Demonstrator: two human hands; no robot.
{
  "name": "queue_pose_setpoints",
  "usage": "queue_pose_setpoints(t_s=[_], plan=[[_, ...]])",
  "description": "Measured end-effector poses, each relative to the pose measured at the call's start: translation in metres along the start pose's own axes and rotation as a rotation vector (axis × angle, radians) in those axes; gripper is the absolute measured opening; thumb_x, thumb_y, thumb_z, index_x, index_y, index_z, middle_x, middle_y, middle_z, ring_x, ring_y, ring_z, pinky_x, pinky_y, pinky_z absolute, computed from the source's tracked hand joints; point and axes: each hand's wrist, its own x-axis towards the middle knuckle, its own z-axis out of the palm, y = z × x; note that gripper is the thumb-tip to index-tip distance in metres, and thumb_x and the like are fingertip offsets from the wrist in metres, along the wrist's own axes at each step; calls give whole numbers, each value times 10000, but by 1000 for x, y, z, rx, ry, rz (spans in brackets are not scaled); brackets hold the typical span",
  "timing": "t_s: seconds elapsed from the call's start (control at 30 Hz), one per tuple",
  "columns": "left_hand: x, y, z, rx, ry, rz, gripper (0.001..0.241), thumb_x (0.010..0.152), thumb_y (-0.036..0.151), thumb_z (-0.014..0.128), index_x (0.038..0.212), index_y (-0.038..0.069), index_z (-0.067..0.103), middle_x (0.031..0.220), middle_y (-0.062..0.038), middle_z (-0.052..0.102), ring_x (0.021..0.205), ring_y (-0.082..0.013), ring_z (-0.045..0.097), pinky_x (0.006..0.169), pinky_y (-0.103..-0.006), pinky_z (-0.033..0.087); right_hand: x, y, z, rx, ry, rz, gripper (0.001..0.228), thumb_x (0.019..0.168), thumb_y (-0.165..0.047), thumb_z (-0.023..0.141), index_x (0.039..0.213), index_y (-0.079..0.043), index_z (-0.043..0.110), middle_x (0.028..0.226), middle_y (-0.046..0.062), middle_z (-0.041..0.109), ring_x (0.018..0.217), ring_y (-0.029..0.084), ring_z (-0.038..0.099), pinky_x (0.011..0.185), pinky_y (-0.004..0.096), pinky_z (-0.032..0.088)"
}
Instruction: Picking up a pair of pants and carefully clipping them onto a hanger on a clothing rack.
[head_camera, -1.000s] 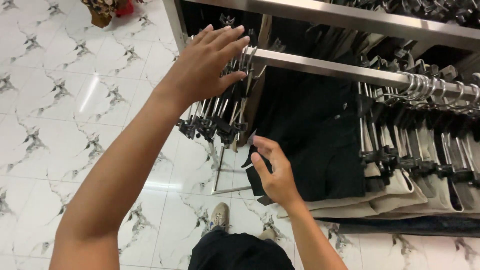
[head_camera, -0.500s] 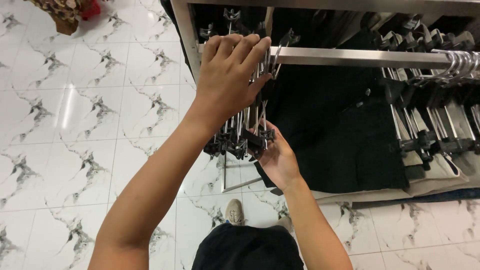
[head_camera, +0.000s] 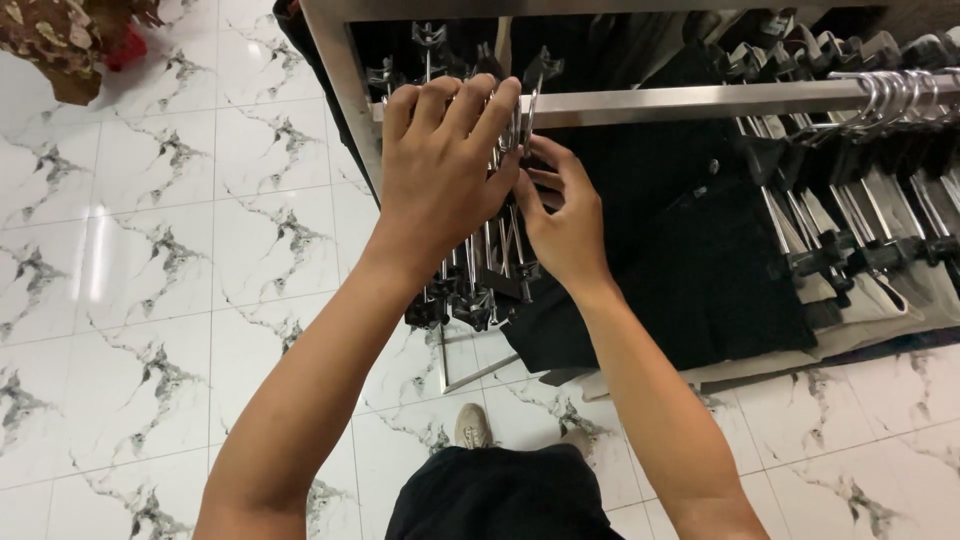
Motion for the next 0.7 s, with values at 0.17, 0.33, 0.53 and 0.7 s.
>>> queue_pose_setpoints(t_s=[0.17,0.33,0.53,0.7], plan=[[0,-1,0,-18,11,-8,436,903,361,770,1279,186,635,1200,12,652,1044,-240,595,933,-402,417,9,6,7,41,97,47,246,1030,-237,611,1251,-131,631,1252,82,690,1110,228,716,939,316,590],[2,0,-1,-17,11,-6,430,892,341,769,1266,190,620,1183,13,651,1035,-234,591,917,-393,410,13,11,-3,145,115,109,178,1047,-262,556,1168,-133,579,1178,116,696,988,235,789,803,292,651],[2,0,-1,6,63,17,400,881,301,746,1249,187,638,1158,17,664,1019,-222,599,908,-382,414,-4,5,12,454,-6,472,458,963,-173,632,1394,-196,478,1483,168,580,1074,227,748,861,319,659],[0,-2,-2,-45,11,24,472,913,320,764,1335,158,630,1283,-13,648,1115,-242,592,936,-420,418,-27,21,22,948,107,853,481,915,-226,707,1348,-83,556,959,118,708,739,198,700,664,293,603]])
